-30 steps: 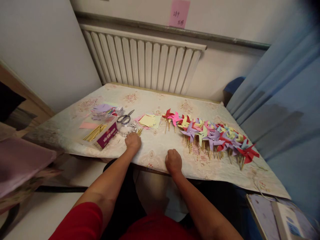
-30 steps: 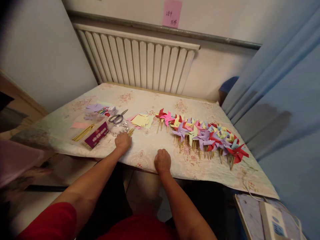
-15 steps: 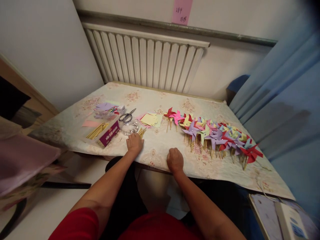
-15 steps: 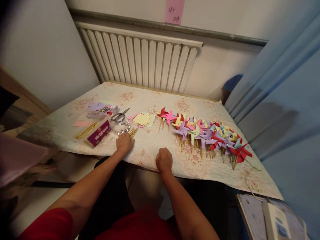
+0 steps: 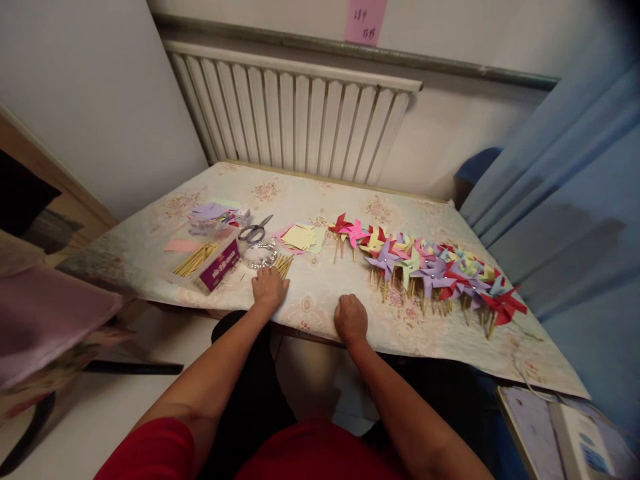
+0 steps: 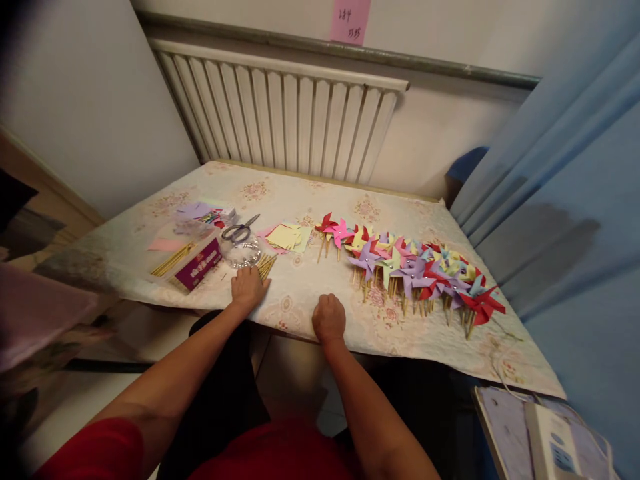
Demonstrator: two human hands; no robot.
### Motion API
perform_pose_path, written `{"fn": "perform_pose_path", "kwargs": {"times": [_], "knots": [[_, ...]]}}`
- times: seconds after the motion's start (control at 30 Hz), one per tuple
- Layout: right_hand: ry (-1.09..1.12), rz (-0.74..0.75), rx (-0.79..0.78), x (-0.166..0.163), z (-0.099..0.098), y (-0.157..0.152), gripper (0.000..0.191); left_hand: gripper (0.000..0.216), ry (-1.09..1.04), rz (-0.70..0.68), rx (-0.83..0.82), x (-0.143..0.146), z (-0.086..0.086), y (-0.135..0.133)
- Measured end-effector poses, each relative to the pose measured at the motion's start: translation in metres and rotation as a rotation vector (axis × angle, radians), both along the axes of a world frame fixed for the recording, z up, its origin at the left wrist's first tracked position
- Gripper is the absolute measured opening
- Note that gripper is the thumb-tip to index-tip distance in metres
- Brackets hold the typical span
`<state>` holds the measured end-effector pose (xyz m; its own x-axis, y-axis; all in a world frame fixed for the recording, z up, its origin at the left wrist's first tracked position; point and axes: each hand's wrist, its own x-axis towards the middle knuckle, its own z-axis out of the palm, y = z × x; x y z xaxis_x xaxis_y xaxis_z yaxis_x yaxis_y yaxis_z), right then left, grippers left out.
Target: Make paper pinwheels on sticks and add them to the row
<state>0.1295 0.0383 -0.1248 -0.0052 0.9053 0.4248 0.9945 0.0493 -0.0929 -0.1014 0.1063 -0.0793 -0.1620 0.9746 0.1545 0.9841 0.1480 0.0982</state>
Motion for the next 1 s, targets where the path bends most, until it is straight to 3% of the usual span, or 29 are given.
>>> {"fn": "perform_pose_path", "kwargs": {"times": [0.2, 0.73, 1.0], "knots": [[-0.002, 0.002, 0.008, 0.0, 0.001, -0.001, 0.01, 0.05, 0.003, 0.004, 0.011, 0.002, -0.002, 0.001], [0.002, 0.003, 0.012, 0.001, -0.001, 0.0, 0.01, 0.042, 0.097, -0.07, -0.025, -0.003, -0.004, 0.015], [0.008, 0.01, 0.019, 0.001, -0.002, 0.0, 0.01, 0.04, 0.077, -0.044, -0.061, -0.004, 0.001, 0.017]]}}
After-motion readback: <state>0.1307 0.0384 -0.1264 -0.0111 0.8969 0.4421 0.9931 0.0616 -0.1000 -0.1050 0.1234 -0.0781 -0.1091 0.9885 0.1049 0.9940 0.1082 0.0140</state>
